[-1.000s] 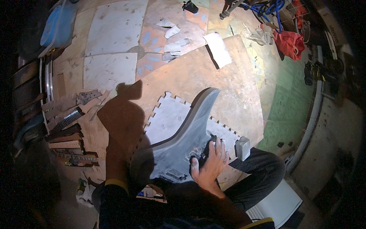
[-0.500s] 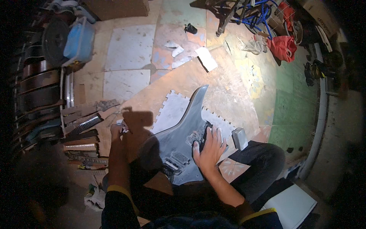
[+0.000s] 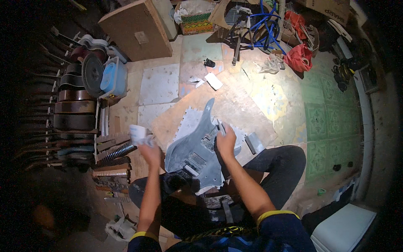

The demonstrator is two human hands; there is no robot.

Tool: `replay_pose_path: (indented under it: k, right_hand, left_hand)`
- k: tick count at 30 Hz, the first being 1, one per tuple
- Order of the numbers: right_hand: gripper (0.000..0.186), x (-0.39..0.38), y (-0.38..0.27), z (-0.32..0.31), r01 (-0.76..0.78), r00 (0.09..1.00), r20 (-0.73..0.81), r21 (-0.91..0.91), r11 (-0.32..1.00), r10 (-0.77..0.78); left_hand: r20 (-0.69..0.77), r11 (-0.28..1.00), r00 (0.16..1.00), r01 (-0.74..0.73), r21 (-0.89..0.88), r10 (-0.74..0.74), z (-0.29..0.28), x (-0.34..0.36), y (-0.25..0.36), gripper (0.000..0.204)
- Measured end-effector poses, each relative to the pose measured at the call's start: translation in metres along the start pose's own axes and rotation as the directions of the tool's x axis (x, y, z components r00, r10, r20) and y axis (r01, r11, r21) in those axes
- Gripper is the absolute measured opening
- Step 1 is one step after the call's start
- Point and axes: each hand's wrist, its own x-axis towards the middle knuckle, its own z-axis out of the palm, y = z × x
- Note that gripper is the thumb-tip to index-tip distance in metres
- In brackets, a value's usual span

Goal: The person sands the surface of a guitar body using a piece of sandpaper, focusing on the edges and inner contours of the instrument.

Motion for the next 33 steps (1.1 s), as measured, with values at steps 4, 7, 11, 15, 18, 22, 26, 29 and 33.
replay_pose_path:
  k: [4,7,11,15,18,22,26,29,33]
  right_hand:
    - [0.045,0.059,-0.024,0.014,0.166,0.986,0.015,0.078,0.983,-0.167]
    - [0.046,0.093,-0.016,0.021,0.279,0.959,0.03,0.036,0.959,-0.281]
    - [0.049,0.098,-0.002,0.029,0.396,0.911,0.177,-0.123,0.91,-0.372]
    - [0.042,0.052,-0.022,0.021,0.513,0.814,0.419,-0.193,0.837,-0.402]
    - [0.022,0.069,-0.041,0.001,0.446,0.774,0.514,-0.031,0.894,-0.368]
    - [0.033,0.108,-0.039,0.006,0.397,0.912,0.179,-0.153,0.905,-0.37]
    - [0.033,0.083,-0.027,0.02,0.443,0.843,0.448,-0.265,0.857,-0.297]
    - [0.028,0.081,-0.031,0.005,0.522,0.761,0.544,-0.189,0.832,-0.354]
    - [0.033,0.116,-0.046,0.004,0.421,0.868,0.362,-0.171,0.891,-0.34]
  left_hand:
    - [0.216,0.97,0.976,0.08,-0.228,-0.03,-0.011,-0.047,0.077,0.045]
    - [0.213,0.993,0.977,0.031,-0.114,-0.007,-0.002,-0.065,0.109,0.049]
    - [0.207,0.998,0.976,-0.065,-0.024,0.069,0.009,-0.074,0.121,0.048]
    - [0.241,0.998,0.969,-0.056,0.016,0.05,0.007,-0.074,0.114,0.047]
    - [0.251,0.997,0.966,-0.069,0.033,0.058,0.008,-0.073,0.112,0.048]
    - [0.249,0.996,0.965,-0.087,0.028,0.077,0.007,-0.074,0.121,0.048]
    - [0.238,0.998,0.969,-0.064,0.015,0.059,0.009,-0.072,0.117,0.047]
    - [0.255,0.999,0.967,-0.037,0.019,0.031,0.005,-0.071,0.118,0.048]
    - [0.25,0.999,0.967,-0.049,0.011,0.045,0.004,-0.073,0.118,0.048]
